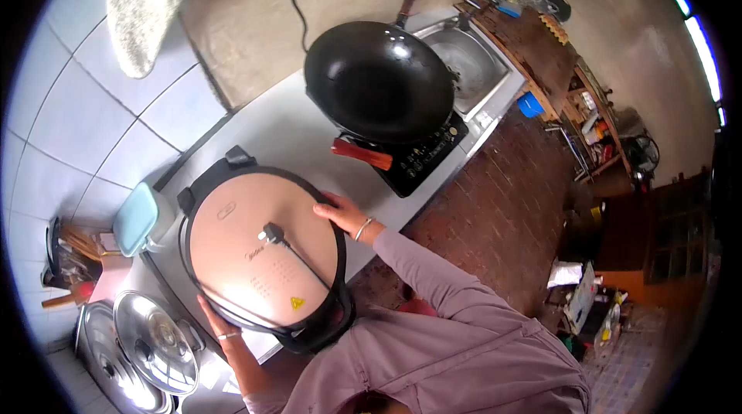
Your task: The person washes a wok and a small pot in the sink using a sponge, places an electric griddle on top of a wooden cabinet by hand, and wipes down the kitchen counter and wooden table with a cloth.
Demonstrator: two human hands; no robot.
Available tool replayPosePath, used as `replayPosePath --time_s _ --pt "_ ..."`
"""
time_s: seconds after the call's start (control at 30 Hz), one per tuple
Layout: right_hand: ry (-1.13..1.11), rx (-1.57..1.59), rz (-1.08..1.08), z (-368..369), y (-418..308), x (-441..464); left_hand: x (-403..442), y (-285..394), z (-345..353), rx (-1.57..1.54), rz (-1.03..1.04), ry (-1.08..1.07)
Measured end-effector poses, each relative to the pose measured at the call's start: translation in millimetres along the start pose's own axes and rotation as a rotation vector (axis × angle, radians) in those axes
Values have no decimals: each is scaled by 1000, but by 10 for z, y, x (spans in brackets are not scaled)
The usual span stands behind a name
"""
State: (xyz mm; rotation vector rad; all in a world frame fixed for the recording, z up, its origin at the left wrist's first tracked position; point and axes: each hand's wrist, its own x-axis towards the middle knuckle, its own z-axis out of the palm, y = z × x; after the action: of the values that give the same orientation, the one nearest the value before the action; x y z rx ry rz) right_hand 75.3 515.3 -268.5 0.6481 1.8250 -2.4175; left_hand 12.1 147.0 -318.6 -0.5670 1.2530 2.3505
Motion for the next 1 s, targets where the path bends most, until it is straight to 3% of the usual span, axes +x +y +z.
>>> replayPosePath --time_s 0.1,0.27,0.33,0.37,0.43,0.53,0.6,0.7,0.83,0.87,0.9,0.97,1.0 --pt "-24 108 -14 13 -12 -429 -300 -10 -85 3 58 -29" --pt "10 105 -39 15 -57 -1223 -935 97 58 140 170 146" --pt "22 176 -63 -20 -46 -1633 -951 165 -353 251 210 36" --pt "20 248 -82 -42 -17 -1813 -1116 161 -203 333 349 73" --pt "46 230 -78 -221 95 -2282 -1615 182 282 306 188 4" --pt "76 323 -202 -591 266 -3001 -2177 -36 907 238 146 -12" --pt "21 336 -265 -914 59 -3554 -2393 -274 1391 294 113 -136" --pt "148 434 -366 -1473 257 -3909 -2646 -702 2109 370 27 -326" --pt "344 523 -408 -2280 -167 -5136 -3007 -1420 3048 380 -131 -596" --pt "408 538 -380 -2481 -247 -5330 -3127 -1637 3292 437 -117 -662" --pt "358 575 -443 -2722 -282 -5446 -3438 -1885 3691 513 -8 -597" --pt "465 596 -500 -3136 -360 -5695 -3558 -2206 4235 588 -74 -655" --pt "517 605 -505 -3366 -350 -5696 -3377 -2307 4444 602 -187 -784"
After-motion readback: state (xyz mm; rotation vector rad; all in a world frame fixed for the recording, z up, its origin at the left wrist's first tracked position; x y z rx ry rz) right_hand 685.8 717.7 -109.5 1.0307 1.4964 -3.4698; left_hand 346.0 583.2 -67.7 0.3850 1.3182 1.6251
